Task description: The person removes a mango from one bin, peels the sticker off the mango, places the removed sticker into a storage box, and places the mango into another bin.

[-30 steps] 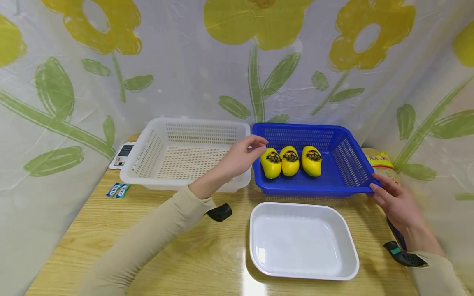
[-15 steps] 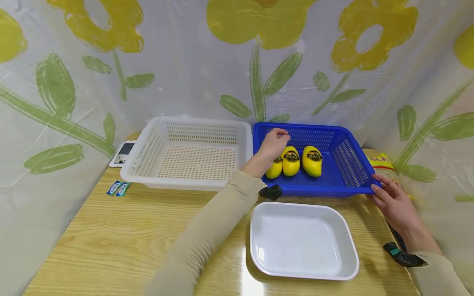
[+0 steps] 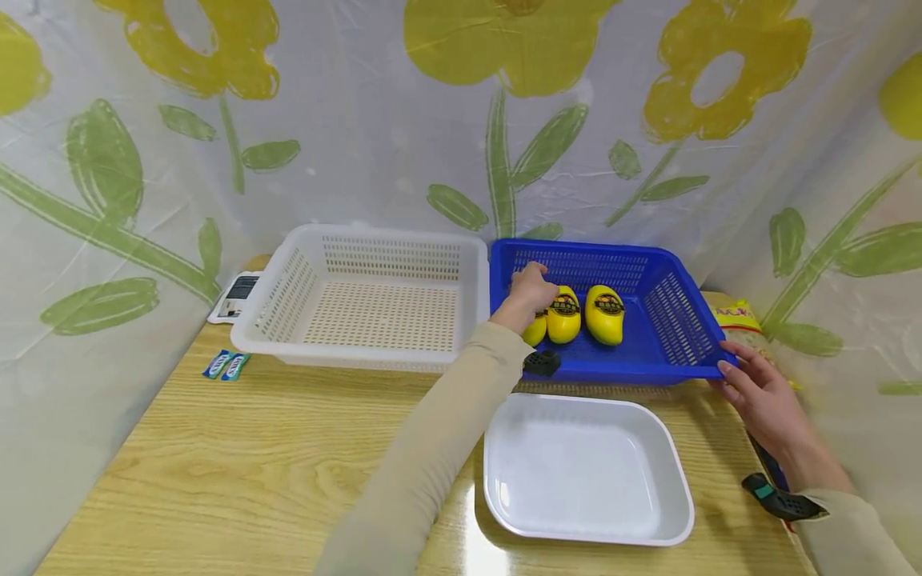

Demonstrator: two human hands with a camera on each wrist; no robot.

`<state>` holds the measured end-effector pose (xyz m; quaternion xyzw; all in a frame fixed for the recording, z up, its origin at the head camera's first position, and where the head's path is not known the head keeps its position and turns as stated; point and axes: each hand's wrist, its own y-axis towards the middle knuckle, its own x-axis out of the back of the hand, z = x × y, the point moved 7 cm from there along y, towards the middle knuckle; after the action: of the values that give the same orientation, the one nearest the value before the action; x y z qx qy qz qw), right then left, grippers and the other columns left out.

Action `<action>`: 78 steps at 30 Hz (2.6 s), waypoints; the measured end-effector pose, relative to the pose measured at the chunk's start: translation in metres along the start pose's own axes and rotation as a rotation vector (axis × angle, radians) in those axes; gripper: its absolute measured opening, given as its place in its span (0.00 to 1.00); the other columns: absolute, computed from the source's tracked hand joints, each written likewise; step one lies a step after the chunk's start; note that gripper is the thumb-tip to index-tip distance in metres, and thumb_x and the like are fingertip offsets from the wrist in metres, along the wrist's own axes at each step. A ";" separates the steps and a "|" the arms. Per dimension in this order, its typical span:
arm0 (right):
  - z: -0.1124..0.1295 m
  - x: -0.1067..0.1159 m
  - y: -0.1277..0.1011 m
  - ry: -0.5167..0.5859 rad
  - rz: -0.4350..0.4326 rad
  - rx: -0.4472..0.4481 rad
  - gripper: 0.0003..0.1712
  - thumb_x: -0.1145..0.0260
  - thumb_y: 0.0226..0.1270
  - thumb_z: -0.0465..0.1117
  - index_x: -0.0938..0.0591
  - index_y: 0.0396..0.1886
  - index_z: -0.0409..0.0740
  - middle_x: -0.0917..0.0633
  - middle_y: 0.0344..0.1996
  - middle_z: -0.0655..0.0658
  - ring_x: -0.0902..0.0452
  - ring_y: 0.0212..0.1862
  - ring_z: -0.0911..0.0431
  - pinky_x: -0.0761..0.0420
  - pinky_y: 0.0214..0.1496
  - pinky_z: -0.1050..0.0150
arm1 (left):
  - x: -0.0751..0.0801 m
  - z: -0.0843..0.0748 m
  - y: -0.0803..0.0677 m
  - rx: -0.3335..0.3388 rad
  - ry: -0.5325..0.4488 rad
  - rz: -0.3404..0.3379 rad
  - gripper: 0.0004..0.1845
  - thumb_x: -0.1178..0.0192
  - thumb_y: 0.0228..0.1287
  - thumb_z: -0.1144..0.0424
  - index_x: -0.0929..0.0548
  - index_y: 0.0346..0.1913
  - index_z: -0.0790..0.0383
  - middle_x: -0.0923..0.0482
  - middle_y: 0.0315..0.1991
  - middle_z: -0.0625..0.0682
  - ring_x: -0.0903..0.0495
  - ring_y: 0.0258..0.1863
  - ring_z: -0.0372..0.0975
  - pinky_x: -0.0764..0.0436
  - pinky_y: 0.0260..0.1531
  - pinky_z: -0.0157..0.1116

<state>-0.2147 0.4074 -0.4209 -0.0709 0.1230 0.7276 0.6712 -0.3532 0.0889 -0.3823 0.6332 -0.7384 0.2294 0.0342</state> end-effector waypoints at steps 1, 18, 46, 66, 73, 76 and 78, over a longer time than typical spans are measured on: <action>-0.001 0.000 0.000 -0.004 0.001 0.000 0.19 0.50 0.75 0.27 0.28 0.62 0.42 0.22 0.50 0.47 0.18 0.47 0.60 0.20 0.51 0.67 | 0.000 0.003 0.001 0.007 0.003 0.003 0.25 0.45 0.70 0.69 0.31 0.68 0.57 0.47 0.73 0.61 0.44 0.72 0.51 0.28 0.57 0.46; -0.002 0.002 0.000 -0.039 -0.016 -0.004 0.19 0.49 0.76 0.30 0.29 0.63 0.42 0.24 0.52 0.47 0.18 0.48 0.61 0.20 0.51 0.67 | 0.001 0.018 0.012 0.020 0.000 0.018 0.20 0.44 0.71 0.67 0.26 0.65 0.62 0.37 0.70 0.57 0.37 0.68 0.49 0.27 0.60 0.45; -0.003 0.002 0.001 -0.032 0.005 0.004 0.20 0.51 0.76 0.28 0.30 0.64 0.41 0.24 0.52 0.46 0.18 0.49 0.59 0.19 0.50 0.65 | -0.012 0.029 0.024 0.065 -0.037 0.056 0.20 0.36 0.60 0.77 0.16 0.55 0.63 0.22 0.57 0.56 0.28 0.61 0.48 0.23 0.56 0.44; -0.003 0.004 0.001 -0.060 -0.015 -0.008 0.20 0.49 0.75 0.29 0.30 0.64 0.42 0.21 0.50 0.47 0.18 0.47 0.59 0.19 0.50 0.66 | -0.018 0.029 0.025 0.088 0.007 0.170 0.27 0.37 0.63 0.75 0.24 0.65 0.58 0.30 0.66 0.54 0.31 0.64 0.48 0.26 0.59 0.46; -0.001 0.004 0.003 -0.095 -0.027 -0.022 0.21 0.47 0.75 0.30 0.31 0.65 0.42 0.23 0.51 0.48 0.18 0.47 0.60 0.19 0.50 0.66 | -0.016 0.027 0.024 0.074 0.026 0.179 0.29 0.36 0.61 0.76 0.24 0.65 0.56 0.32 0.67 0.55 0.29 0.62 0.49 0.23 0.55 0.46; 0.000 0.004 0.002 -0.106 -0.032 -0.030 0.21 0.47 0.75 0.31 0.31 0.65 0.43 0.23 0.51 0.48 0.18 0.47 0.61 0.19 0.49 0.67 | -0.015 0.025 0.026 0.059 0.015 0.165 0.29 0.35 0.60 0.76 0.23 0.64 0.55 0.37 0.71 0.55 0.33 0.65 0.48 0.23 0.53 0.44; 0.000 0.004 0.001 -0.113 -0.034 -0.036 0.21 0.47 0.75 0.31 0.31 0.65 0.43 0.23 0.52 0.49 0.18 0.47 0.61 0.19 0.49 0.67 | -0.015 0.024 0.027 0.049 0.012 0.150 0.29 0.34 0.59 0.76 0.23 0.64 0.55 0.42 0.73 0.55 0.36 0.66 0.48 0.22 0.50 0.43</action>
<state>-0.2160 0.4114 -0.4221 -0.0439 0.0706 0.7208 0.6881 -0.3700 0.0959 -0.4163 0.5752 -0.7778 0.2534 0.0058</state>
